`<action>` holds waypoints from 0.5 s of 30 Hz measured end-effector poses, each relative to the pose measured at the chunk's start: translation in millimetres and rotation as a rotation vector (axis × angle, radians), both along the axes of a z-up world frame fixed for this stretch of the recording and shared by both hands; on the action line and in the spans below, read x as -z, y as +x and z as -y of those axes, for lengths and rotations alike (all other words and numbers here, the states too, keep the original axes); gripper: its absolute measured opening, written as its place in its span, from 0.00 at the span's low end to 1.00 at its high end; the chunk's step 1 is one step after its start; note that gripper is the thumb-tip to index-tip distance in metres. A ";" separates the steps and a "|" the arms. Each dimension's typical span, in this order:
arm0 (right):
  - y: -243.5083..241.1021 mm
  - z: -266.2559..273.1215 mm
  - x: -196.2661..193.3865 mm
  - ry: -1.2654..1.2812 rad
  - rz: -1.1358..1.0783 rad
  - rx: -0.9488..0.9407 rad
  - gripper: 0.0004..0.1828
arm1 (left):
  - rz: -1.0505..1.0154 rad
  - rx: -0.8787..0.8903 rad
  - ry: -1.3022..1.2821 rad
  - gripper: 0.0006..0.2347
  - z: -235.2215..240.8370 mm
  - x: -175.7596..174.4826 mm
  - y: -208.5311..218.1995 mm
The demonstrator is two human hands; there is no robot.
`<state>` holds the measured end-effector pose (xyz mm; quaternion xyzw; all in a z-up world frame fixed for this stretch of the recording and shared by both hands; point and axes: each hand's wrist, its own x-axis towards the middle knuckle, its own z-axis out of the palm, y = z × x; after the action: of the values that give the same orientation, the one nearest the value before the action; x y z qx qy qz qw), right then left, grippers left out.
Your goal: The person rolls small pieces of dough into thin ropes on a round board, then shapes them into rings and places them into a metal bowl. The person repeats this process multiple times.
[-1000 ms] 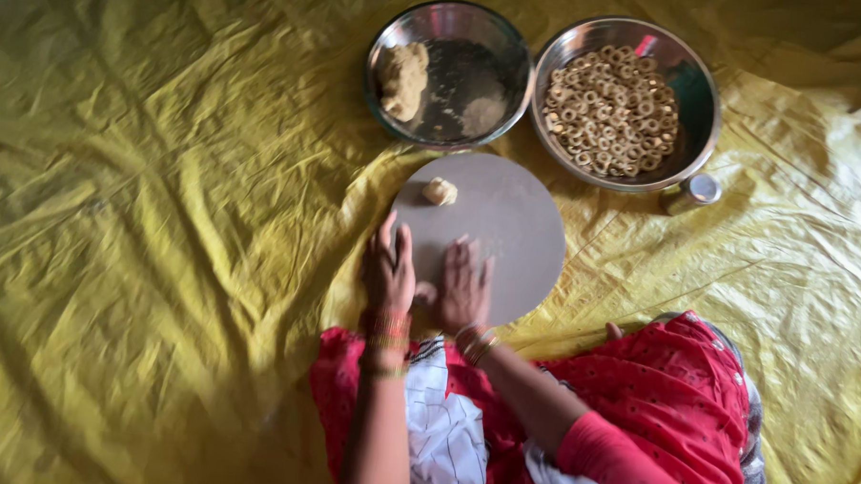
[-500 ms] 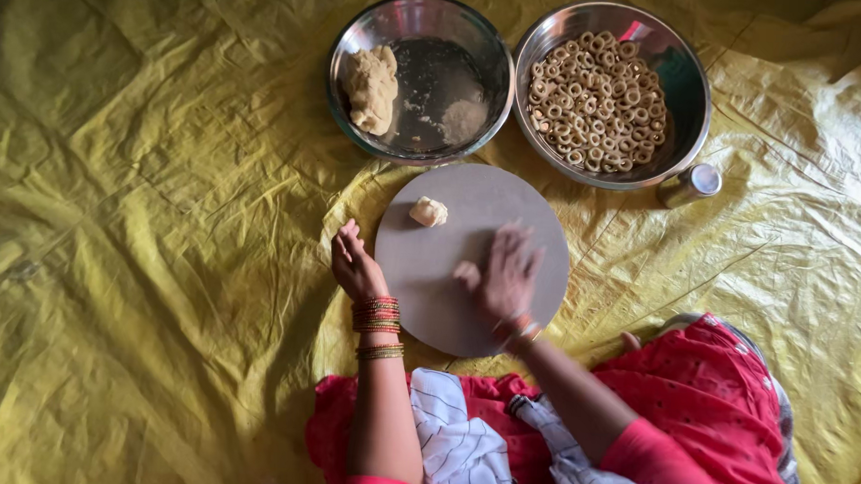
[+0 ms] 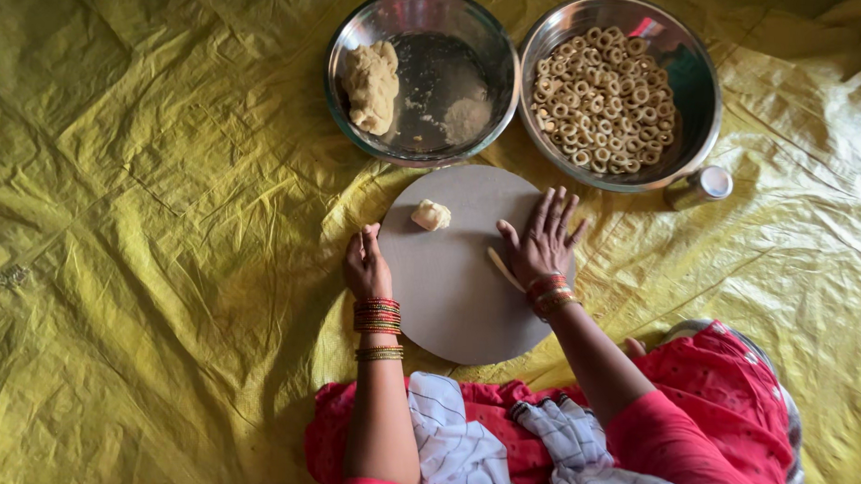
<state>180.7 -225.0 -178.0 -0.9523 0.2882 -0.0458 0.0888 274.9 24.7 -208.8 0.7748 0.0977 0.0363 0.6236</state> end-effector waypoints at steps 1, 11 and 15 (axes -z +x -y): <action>0.9 -0.4 0.9 -0.009 -0.025 0.000 0.56 | -0.060 0.012 0.083 0.17 0.2 0.5 0.9; -47.0 -45.9 51.0 0.255 0.113 -0.301 0.49 | 0.141 0.824 -0.015 0.12 -52.2 -80.9 -125.6; -59.0 -35.5 54.6 0.363 0.182 -0.387 0.40 | -0.038 0.871 0.755 0.12 -86.5 -133.3 -225.6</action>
<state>121.7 -189.5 -232.5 -0.9501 0.0955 -0.0611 0.2907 49.3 111.2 -75.5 0.9129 -0.2389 -0.2053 0.2596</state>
